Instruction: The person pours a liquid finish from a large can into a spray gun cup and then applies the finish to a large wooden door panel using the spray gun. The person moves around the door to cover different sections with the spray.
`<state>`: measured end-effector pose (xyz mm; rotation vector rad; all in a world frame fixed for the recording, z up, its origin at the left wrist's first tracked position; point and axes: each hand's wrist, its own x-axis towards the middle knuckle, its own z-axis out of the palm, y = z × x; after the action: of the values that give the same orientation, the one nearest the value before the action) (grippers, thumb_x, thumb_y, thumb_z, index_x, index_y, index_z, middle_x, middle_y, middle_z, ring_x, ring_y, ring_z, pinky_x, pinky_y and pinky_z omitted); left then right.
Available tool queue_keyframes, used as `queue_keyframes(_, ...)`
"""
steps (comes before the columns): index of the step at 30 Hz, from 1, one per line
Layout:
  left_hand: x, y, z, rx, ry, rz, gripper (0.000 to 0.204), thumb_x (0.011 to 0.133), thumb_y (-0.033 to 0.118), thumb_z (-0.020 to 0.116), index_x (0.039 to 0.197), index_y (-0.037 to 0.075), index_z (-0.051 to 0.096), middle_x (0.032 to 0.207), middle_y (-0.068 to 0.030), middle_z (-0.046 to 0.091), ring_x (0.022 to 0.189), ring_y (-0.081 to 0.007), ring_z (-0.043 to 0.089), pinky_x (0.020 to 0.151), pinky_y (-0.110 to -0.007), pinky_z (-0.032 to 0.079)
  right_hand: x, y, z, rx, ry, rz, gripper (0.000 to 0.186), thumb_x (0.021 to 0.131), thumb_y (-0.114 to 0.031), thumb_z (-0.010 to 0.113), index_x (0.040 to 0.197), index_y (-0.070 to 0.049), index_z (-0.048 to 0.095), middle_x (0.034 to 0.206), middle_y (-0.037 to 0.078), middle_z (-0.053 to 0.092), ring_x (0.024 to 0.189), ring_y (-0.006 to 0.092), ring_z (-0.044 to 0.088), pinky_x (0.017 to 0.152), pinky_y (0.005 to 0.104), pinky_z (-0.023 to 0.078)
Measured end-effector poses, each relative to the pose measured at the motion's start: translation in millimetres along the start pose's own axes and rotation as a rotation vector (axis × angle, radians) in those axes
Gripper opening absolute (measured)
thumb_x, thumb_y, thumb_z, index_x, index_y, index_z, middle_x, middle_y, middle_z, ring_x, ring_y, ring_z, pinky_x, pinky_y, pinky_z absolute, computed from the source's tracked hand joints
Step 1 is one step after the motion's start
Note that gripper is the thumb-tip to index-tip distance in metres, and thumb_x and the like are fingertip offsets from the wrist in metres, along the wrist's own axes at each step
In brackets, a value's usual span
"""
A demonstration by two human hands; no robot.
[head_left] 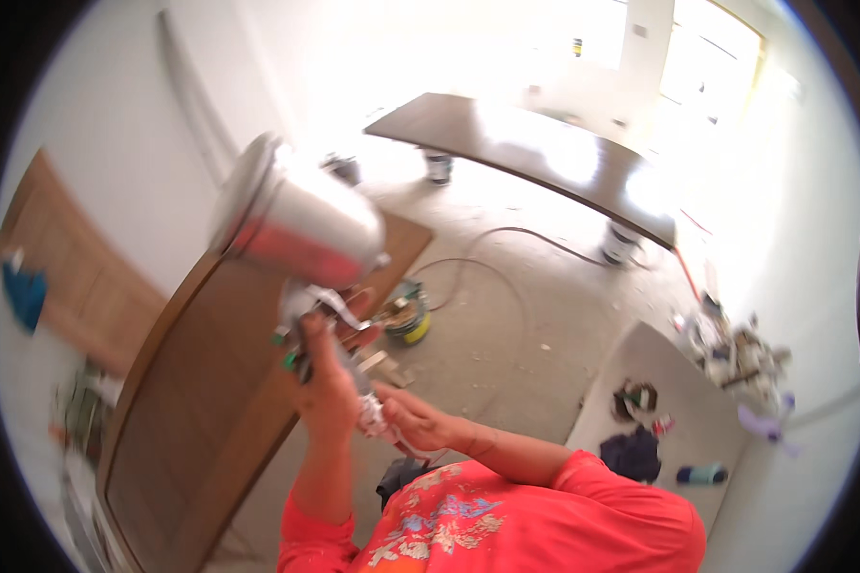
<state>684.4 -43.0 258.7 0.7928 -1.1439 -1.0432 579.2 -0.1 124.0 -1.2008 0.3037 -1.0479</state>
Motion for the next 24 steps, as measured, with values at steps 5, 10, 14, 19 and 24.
queue_keyframes(5, 27, -12, -31, -0.053, -0.151, 0.01, 0.056, 0.11, 0.037, 0.052, 0.146, -0.005, 0.041, 0.134, -0.019, 0.064, 0.112, -0.0314, 0.073, 0.083, -0.038, 0.065, 39, -8, 6, -0.505, 0.041, -0.046, 0.034, 0.115, -0.037, 0.037, 0.116, -0.006, 0.05, 0.089, 0.007, 0.057, 0.079, 0.0174, 0.057, 0.073, 0.0372, 0.048)
queue_keyframes(10, 63, -14, -89, -0.163, -0.277, -0.093, 0.045, 0.109, 0.029, 0.054, 0.138, -0.005, 0.054, 0.129, -0.0167, 0.067, 0.109, -0.0249, 0.072, 0.09, -0.04, 0.063, 87, 25, 36, -0.805, 0.333, -0.177, 0.025, 0.11, -0.027, 0.051, 0.118, -0.003, 0.05, 0.091, 0.02, 0.063, 0.08, 0.0391, 0.063, 0.074, 0.0447, 0.049)
queue_keyframes(14, 98, 7, -109, -0.238, -0.383, -0.12, 0.04, 0.106, 0.023, 0.06, 0.136, -0.003, 0.057, 0.126, -0.0148, 0.069, 0.11, -0.0231, 0.071, 0.077, -0.041, 0.066, 122, 53, 50, -0.444, 0.401, -0.152, 0.029, 0.108, -0.028, 0.057, 0.122, -0.003, 0.052, 0.095, 0.02, 0.065, 0.076, 0.0327, 0.062, 0.072, 0.0422, 0.05)
queue_keyframes(19, 136, 40, -131, -0.166, -0.36, -0.029, 0.047, 0.11, 0.036, 0.052, 0.139, -0.002, 0.054, 0.127, -0.0162, 0.067, 0.11, -0.0284, 0.073, 0.062, -0.035, 0.067, 120, 99, 56, -0.437, 0.261, -0.019, 0.035, 0.104, -0.036, 0.066, 0.113, -0.003, 0.058, 0.095, 0.018, 0.065, 0.08, 0.0262, 0.062, 0.076, 0.0386, 0.05)
queue_keyframes(24, 194, 101, -130, -0.054, -0.317, 0.079, 0.058, 0.109, 0.046, 0.05, 0.145, 0.0, 0.052, 0.125, -0.0159, 0.068, 0.108, -0.0253, 0.074, 0.057, -0.025, 0.062, -38, 253, 22, -0.982, 0.508, 0.404, 0.038, 0.103, -0.041, 0.066, 0.104, -0.003, 0.063, 0.103, 0.019, 0.065, 0.098, 0.0366, 0.063, 0.086, 0.0441, 0.05)
